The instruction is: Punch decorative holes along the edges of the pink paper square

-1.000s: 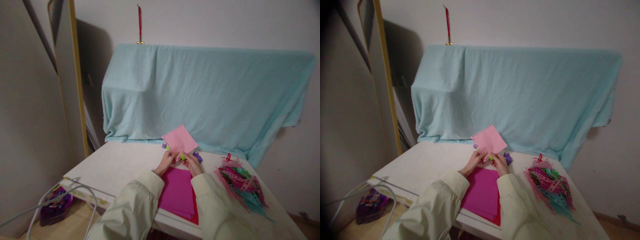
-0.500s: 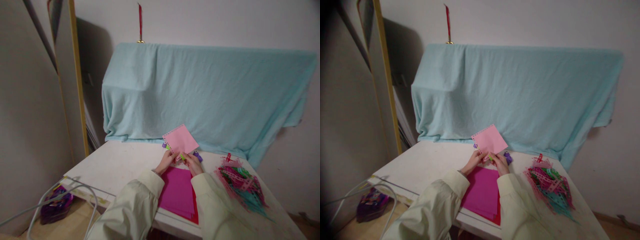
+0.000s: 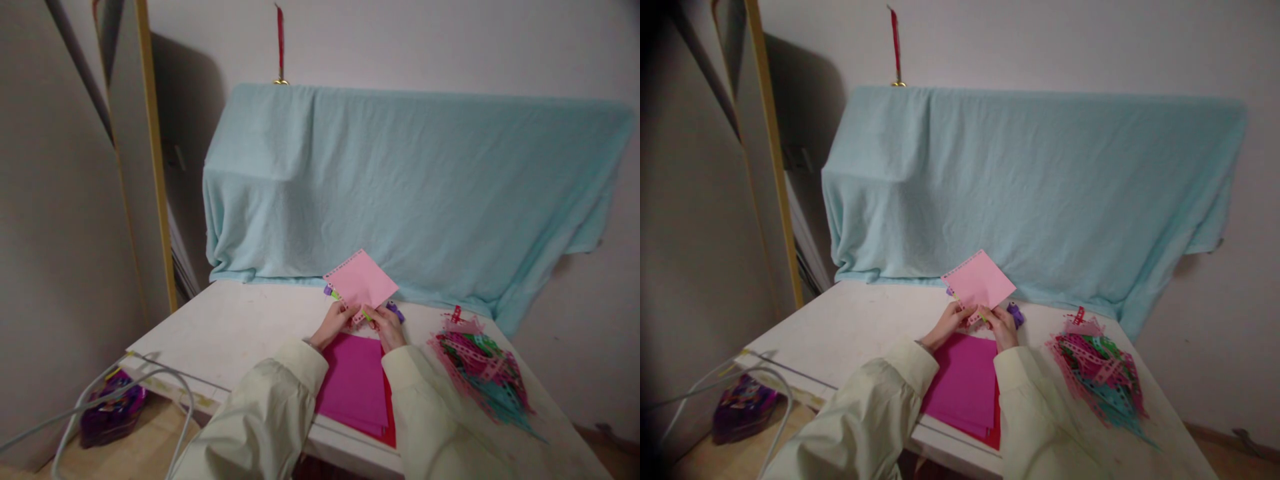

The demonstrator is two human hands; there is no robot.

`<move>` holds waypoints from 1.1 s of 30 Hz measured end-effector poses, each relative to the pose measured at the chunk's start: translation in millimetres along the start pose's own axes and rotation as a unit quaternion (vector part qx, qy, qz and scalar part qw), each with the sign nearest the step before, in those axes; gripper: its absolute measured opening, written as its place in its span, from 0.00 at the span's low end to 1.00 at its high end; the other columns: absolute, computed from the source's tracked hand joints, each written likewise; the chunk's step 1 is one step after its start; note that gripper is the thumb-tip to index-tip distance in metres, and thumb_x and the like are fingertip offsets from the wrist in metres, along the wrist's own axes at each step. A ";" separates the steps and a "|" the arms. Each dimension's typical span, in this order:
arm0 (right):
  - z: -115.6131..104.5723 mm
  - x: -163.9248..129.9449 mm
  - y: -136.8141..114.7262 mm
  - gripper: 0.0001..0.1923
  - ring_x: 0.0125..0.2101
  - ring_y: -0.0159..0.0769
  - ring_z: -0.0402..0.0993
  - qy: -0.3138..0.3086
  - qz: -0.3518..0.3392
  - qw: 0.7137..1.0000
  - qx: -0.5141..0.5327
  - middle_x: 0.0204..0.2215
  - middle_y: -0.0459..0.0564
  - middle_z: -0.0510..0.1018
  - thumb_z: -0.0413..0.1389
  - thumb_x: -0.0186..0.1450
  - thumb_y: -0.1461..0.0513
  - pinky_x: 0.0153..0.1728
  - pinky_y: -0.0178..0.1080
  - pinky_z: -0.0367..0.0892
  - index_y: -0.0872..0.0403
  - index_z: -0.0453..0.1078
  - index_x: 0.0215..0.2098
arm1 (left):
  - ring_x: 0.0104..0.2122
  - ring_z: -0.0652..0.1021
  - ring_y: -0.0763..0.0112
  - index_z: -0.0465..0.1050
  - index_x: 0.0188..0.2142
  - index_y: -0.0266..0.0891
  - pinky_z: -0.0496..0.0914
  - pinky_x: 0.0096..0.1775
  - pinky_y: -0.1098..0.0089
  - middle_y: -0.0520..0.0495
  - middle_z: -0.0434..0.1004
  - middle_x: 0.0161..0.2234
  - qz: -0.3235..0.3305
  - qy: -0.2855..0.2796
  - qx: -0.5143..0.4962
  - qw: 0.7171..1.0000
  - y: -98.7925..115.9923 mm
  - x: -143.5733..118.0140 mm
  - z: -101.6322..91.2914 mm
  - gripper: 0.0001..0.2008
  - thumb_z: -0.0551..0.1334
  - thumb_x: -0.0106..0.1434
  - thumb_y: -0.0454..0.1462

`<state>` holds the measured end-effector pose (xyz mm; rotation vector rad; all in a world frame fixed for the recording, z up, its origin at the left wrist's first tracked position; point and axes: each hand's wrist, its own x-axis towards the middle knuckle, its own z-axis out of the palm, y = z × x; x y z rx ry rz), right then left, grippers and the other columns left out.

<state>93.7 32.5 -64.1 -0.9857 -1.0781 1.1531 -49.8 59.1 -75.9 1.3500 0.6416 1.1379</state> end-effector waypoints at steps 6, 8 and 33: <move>1.8 -1.1 -0.6 0.15 0.18 0.27 0.56 0.011 -0.013 1.000 -0.003 0.18 0.43 0.70 0.64 0.50 0.52 0.19 0.35 0.48 0.54 0.71 0.22 | 0.18 0.63 0.78 0.68 0.28 0.34 0.57 0.20 0.75 0.52 0.66 0.20 -0.005 0.002 0.002 1.000 7.7 -4.0 2.0 0.21 0.60 0.56 0.52; 2.8 -0.8 -0.6 0.15 0.18 0.27 0.56 0.011 -0.004 1.000 0.006 0.18 0.43 0.70 0.64 0.51 0.52 0.19 0.35 0.49 0.55 0.71 0.23 | 0.17 0.63 0.78 0.68 0.29 0.34 0.57 0.20 0.75 0.52 0.66 0.20 0.004 0.001 0.005 1.000 9.2 -4.6 2.9 0.20 0.59 0.57 0.52; 6.5 -3.5 -5.5 0.15 0.19 0.28 0.57 0.001 0.023 0.998 0.066 0.19 0.46 0.70 0.64 0.51 0.53 0.20 0.35 0.50 0.56 0.69 0.22 | 0.17 0.65 0.77 0.68 0.27 0.34 0.58 0.20 0.75 0.51 0.67 0.19 -0.010 -0.017 -0.001 1.000 7.5 -3.1 1.8 0.18 0.60 0.56 0.49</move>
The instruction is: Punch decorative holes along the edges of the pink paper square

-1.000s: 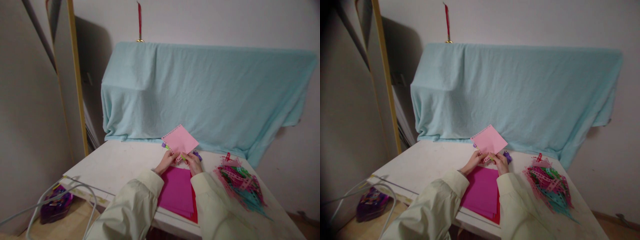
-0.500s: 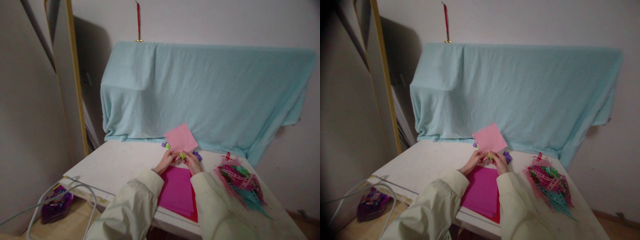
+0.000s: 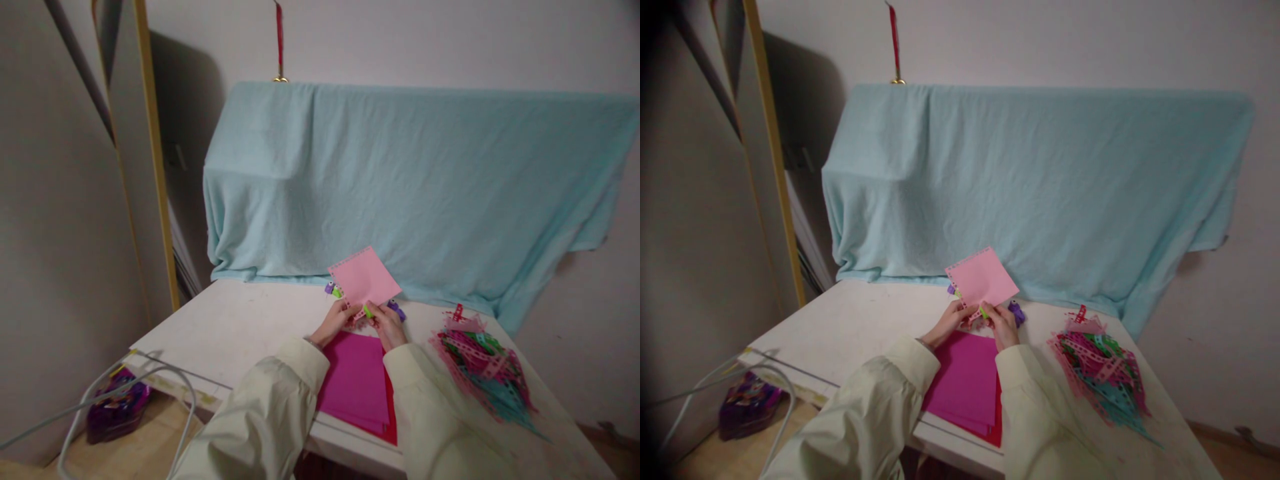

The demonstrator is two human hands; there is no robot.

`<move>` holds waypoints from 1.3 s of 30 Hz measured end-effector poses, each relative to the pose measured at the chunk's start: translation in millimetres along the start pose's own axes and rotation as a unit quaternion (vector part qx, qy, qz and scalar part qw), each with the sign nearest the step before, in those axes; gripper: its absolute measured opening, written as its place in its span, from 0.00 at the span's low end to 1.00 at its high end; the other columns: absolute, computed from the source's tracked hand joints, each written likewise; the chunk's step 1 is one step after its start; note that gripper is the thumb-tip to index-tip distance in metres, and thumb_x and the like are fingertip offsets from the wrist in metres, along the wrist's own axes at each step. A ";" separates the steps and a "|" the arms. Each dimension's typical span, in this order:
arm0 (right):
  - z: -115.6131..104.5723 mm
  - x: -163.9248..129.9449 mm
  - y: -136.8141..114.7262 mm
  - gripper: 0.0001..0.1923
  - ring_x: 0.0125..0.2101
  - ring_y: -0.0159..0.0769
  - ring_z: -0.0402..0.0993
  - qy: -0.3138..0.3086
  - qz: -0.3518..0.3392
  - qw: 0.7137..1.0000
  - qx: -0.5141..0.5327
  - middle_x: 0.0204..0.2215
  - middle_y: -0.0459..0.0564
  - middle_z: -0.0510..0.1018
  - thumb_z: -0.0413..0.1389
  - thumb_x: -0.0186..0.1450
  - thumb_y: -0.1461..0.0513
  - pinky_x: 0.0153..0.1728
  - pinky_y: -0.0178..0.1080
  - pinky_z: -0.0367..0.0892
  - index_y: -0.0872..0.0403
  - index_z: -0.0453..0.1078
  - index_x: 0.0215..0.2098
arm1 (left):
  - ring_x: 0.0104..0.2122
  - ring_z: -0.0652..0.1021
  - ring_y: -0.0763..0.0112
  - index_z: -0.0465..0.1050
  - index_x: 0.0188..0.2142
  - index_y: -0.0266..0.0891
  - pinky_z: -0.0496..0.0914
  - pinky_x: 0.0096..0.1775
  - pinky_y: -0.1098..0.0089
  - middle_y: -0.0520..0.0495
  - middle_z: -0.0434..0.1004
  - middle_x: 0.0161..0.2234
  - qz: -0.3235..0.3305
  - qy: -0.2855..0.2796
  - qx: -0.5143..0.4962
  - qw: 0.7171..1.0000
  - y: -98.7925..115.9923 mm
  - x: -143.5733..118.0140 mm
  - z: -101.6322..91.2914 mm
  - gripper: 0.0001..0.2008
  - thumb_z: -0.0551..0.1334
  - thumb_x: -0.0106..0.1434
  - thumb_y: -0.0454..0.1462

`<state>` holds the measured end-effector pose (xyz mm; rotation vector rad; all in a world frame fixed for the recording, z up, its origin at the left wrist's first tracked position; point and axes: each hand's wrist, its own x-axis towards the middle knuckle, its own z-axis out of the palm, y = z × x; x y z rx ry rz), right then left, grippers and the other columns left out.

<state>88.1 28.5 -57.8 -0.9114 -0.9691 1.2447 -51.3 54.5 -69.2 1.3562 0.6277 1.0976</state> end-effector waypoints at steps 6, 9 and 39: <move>-0.3 0.3 2.4 0.14 0.19 0.27 0.57 0.002 0.003 1.000 -0.002 0.18 0.44 0.68 0.65 0.51 0.55 0.20 0.35 0.50 0.56 0.69 0.21 | 0.17 0.65 0.78 0.68 0.27 0.34 0.58 0.19 0.75 0.50 0.67 0.20 -0.003 0.004 -0.007 1.000 -1.6 0.5 0.5 0.18 0.60 0.56 0.49; 0.7 0.5 1.7 0.14 0.18 0.27 0.57 0.003 0.004 1.000 -0.007 0.19 0.45 0.69 0.64 0.51 0.54 0.19 0.35 0.49 0.56 0.69 0.23 | 0.17 0.65 0.78 0.68 0.26 0.34 0.59 0.20 0.75 0.50 0.67 0.20 0.001 0.000 -0.005 1.000 -1.3 0.8 0.0 0.19 0.60 0.56 0.49; -20.0 10.8 8.7 0.24 0.14 0.28 0.58 0.072 0.019 0.997 0.021 0.15 0.45 0.67 0.55 0.55 0.43 0.15 0.33 0.52 0.55 0.66 0.23 | 0.17 0.68 0.76 0.70 0.29 0.31 0.61 0.21 0.75 0.48 0.71 0.20 -0.018 0.124 -0.094 0.988 -10.5 1.2 -4.6 0.17 0.62 0.56 0.47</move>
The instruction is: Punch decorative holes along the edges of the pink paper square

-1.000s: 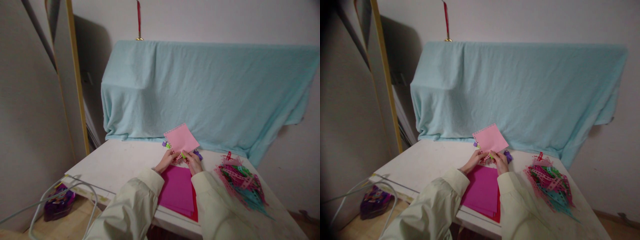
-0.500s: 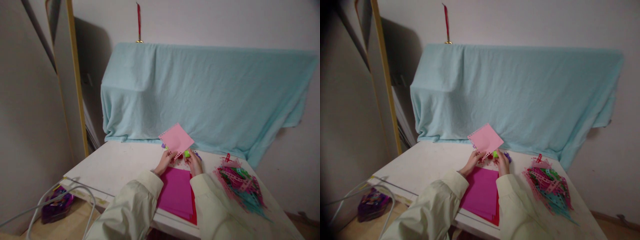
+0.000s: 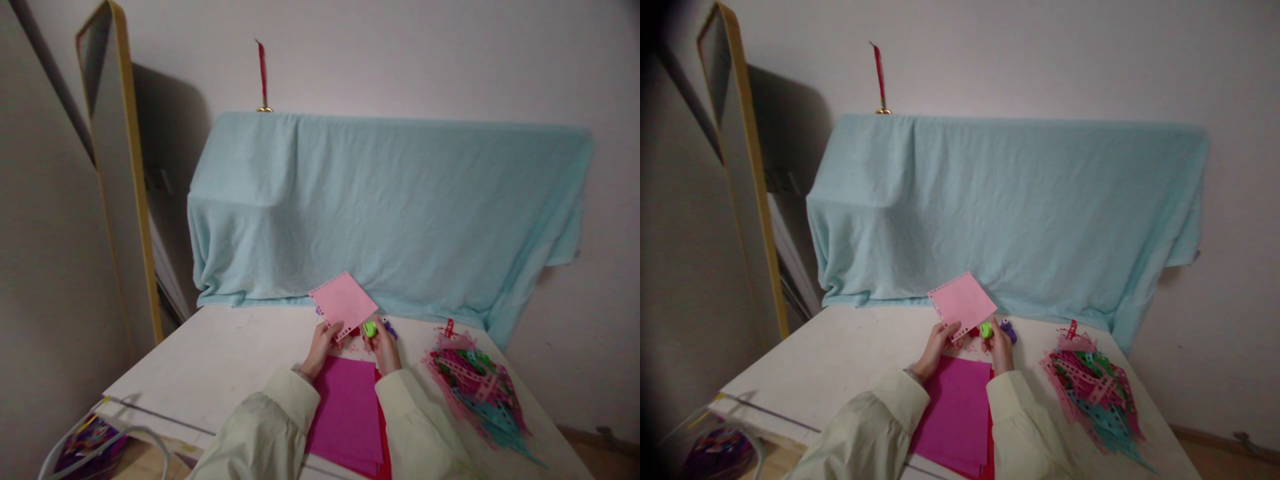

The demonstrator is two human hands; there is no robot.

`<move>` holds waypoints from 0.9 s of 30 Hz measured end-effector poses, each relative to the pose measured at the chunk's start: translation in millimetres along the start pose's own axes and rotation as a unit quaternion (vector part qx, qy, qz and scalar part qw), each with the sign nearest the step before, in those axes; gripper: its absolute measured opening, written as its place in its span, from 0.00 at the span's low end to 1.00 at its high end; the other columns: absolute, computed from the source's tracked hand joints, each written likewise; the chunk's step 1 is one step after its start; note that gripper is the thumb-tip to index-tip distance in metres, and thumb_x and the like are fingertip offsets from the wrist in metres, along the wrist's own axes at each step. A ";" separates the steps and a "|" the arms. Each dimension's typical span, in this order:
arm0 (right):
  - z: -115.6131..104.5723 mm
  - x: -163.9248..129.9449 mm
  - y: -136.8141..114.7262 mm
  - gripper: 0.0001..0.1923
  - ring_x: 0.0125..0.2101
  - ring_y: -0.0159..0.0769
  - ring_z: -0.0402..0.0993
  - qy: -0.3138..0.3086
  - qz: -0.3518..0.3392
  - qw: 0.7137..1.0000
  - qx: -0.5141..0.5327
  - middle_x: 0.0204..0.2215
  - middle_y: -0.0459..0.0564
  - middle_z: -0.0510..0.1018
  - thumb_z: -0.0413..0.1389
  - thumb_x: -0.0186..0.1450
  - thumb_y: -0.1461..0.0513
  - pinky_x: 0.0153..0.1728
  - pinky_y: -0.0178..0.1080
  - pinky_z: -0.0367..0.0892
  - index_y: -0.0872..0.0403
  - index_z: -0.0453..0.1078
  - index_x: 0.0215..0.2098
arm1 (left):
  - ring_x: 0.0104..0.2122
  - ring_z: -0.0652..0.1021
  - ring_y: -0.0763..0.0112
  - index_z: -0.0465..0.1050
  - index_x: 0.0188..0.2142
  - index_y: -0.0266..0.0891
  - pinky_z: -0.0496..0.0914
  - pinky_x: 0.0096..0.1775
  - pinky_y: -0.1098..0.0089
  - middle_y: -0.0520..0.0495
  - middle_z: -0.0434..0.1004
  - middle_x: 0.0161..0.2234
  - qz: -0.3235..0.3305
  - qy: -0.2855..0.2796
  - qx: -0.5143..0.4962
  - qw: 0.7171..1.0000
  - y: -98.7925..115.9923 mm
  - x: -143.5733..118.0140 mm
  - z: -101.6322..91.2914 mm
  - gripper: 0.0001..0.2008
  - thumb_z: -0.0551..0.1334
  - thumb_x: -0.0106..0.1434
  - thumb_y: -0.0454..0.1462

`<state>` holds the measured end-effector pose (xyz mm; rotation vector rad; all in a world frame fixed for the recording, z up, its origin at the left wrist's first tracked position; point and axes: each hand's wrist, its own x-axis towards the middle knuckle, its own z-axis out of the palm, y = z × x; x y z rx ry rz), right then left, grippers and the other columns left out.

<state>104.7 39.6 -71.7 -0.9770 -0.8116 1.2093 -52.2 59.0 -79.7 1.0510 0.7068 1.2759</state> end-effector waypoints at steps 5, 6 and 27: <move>0.9 -9.1 -2.8 0.26 0.15 0.28 0.58 0.023 -0.094 0.977 -0.190 0.13 0.44 0.65 0.48 0.61 0.43 0.17 0.33 0.52 0.55 0.65 0.20 | 0.17 0.70 0.75 0.71 0.30 0.31 0.61 0.20 0.75 0.47 0.73 0.21 -0.005 0.022 -0.019 1.000 -4.0 2.8 -4.2 0.17 0.61 0.57 0.46; 1.5 -11.4 -3.7 0.26 0.16 0.29 0.59 0.032 -0.124 0.962 -0.241 0.13 0.44 0.65 0.48 0.62 0.44 0.18 0.33 0.53 0.55 0.65 0.19 | 0.16 0.70 0.75 0.71 0.30 0.31 0.60 0.20 0.75 0.46 0.73 0.20 -0.007 0.026 -0.020 0.999 -4.5 3.2 -5.0 0.17 0.61 0.56 0.46; 6.9 -16.6 12.7 0.16 0.20 0.34 0.68 -0.020 -0.206 0.846 -0.491 0.22 0.47 0.74 0.53 0.61 0.49 0.22 0.34 0.60 0.54 0.68 0.31 | 0.13 0.65 0.76 0.71 0.21 0.31 0.59 0.19 0.74 0.51 0.66 0.12 -0.029 0.013 0.006 0.999 -8.2 8.3 -3.8 0.15 0.62 0.53 0.43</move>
